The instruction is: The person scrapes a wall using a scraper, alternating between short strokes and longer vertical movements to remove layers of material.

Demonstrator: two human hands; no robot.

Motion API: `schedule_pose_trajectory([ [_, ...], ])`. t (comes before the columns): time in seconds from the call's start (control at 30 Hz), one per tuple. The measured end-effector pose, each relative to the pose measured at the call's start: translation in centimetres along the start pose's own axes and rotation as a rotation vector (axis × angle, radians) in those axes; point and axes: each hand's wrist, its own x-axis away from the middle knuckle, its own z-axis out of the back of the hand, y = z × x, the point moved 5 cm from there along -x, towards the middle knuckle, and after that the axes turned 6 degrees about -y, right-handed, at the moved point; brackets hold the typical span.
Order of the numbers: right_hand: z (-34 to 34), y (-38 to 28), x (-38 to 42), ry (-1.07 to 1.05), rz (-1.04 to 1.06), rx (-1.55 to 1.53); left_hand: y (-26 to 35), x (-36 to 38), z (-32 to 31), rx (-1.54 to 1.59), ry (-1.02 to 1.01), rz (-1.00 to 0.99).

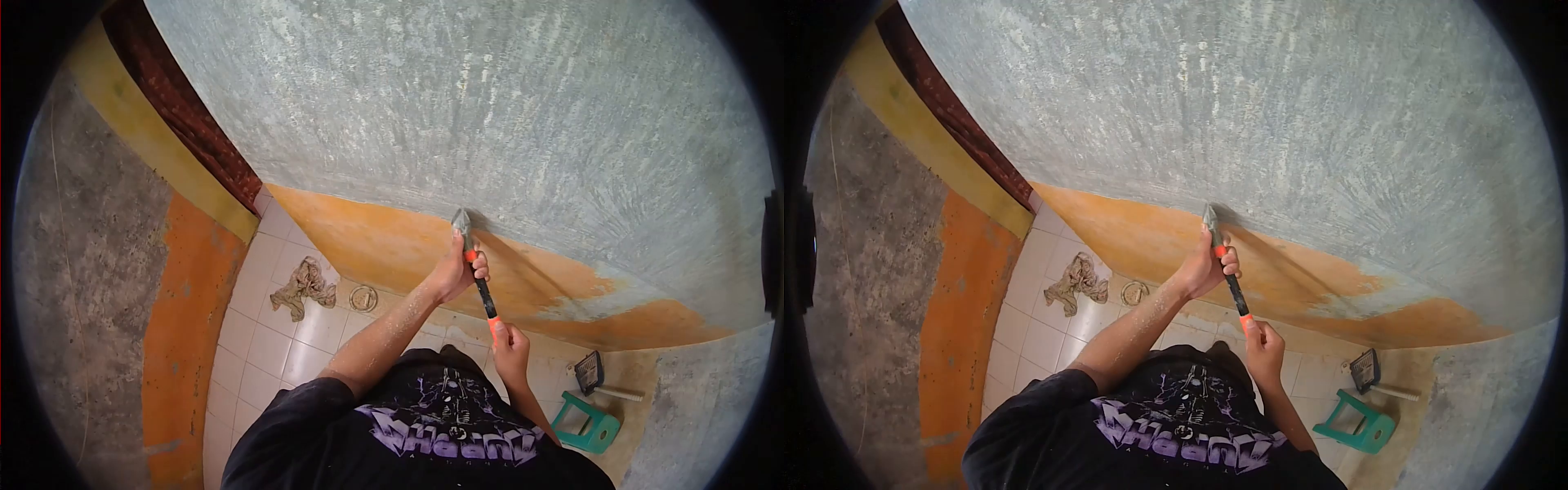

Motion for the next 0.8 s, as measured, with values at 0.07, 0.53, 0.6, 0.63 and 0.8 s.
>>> schedule_pose_trajectory([
  [0.07,0.0,0.4,-0.7,-0.002,-0.003,0.006,0.2,-0.1,0.4,0.014,0.001,-0.023],
  [0.53,-3.6,-1.2,-1.7,-0.030,0.069,0.099,3.3,1.3,3.6,0.019,0.039,-0.102],
  [0.6,-5.8,-2.0,-2.6,-0.063,0.098,0.097,5.7,2.2,4.6,-0.017,0.101,-0.168],
  [0.63,-5.9,-1.5,-2.6,-0.070,0.087,0.081,5.7,2.6,4.3,-0.023,0.130,-0.158],
  [0.8,-4.6,-0.3,-2.6,-0.266,-0.021,-0.109,4.8,2.3,3.0,-0.037,0.161,-0.095],
])
